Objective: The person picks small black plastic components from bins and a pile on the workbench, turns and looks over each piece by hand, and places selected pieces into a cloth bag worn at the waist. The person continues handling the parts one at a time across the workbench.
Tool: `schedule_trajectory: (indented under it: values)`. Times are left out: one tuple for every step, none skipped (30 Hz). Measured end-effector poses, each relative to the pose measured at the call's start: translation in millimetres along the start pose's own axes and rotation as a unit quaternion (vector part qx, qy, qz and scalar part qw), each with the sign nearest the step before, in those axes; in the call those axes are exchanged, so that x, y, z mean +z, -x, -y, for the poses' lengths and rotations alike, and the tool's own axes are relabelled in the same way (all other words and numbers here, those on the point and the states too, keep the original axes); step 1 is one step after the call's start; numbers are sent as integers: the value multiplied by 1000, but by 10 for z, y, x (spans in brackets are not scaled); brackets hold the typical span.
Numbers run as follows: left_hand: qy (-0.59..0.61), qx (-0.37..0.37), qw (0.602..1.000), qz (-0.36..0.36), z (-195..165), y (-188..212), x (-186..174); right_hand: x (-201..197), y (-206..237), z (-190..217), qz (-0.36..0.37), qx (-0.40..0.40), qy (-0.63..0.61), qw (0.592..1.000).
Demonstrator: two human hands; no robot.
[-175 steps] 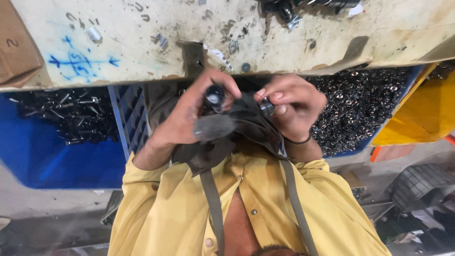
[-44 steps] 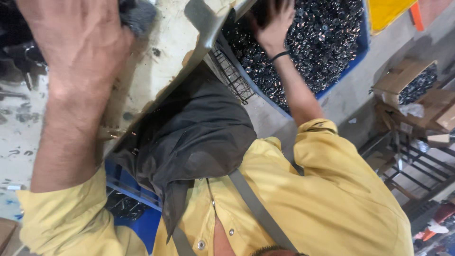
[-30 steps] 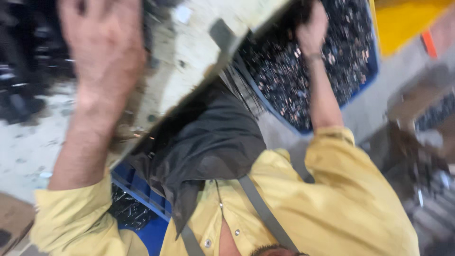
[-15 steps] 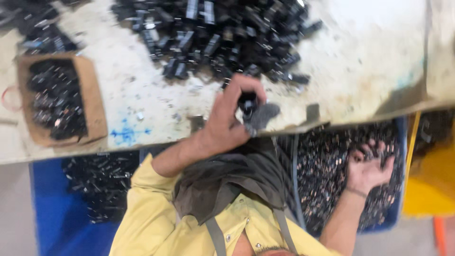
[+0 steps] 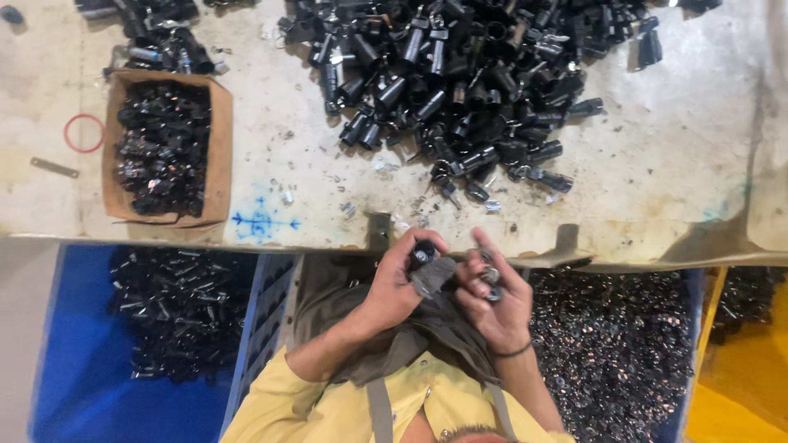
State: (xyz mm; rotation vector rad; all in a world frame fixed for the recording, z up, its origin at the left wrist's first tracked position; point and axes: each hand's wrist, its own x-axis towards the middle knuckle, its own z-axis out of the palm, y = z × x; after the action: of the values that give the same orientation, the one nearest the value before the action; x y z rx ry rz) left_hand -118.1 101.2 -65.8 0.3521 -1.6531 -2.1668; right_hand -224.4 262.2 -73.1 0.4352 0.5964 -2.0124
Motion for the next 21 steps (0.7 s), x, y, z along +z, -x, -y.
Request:
schedule_trajectory:
  values:
    - [-53,17,998,-8,-20,38,-51,46,-58,-61,82,32,-30,996]
    - [-105,32,994,-14,-43,60,-105,77,-121,-110,163,62,-62,983]
    - [-122,25,992,-19,-71,70,-148,95,-153,-147,243,89,-93,962]
    - [-138,19,990,-23,-107,79,-194,107,-186,-175,206,90,-78,971]
    - [-153,14,988,-27,-140,74,-222,119,-232,-195,168,90,-62,980]
    - [-121,7,992,-20,-175,68,-241,130,-260,-211,131,88,-46,986]
    - [-89,-1,996,-13,-212,60,-255,145,-281,-226,96,94,-28,990]
    - [-56,-8,998,-6,-243,47,-251,161,-288,-237,61,100,-10,993]
    - [-99,25,995,0,-272,31,-246,179,-293,-243,25,107,9,994]
    - [-142,57,988,4,-296,13,-232,198,-293,-251,12,77,50,996]
    - [-183,87,979,7,-315,-5,-211,213,-273,-260,-2,49,92,995]
    - [-216,106,971,0,-327,-26,-192,225,-260,-270,-17,21,133,991]
    - [-249,124,960,-6,-336,-46,-173,233,-245,-285,-24,-36,174,984]
    - [-282,142,949,-11,-338,-68,-156,233,-230,-304,-31,-93,214,972]
    - [-301,149,942,-12,-338,-88,-150,229,-227,-323,-37,-151,254,955]
    - [-319,157,934,-13,-333,-108,-145,218,-225,-340,-43,-188,283,940]
    - [-338,166,926,-12,-323,-124,-144,204,-232,-366,-49,-226,310,922]
    - [-348,168,922,-6,-309,-139,-146,187,-239,-382,-57,-264,337,902]
    - [-357,168,919,0,-293,-145,-148,169,-241,-389,-48,-273,357,892]
    - [-365,165,916,8,-275,-145,-150,149,-250,-390,-42,-280,376,882]
    - [-367,167,915,4,-257,-138,-152,130,-234,-382,-39,-284,397,872]
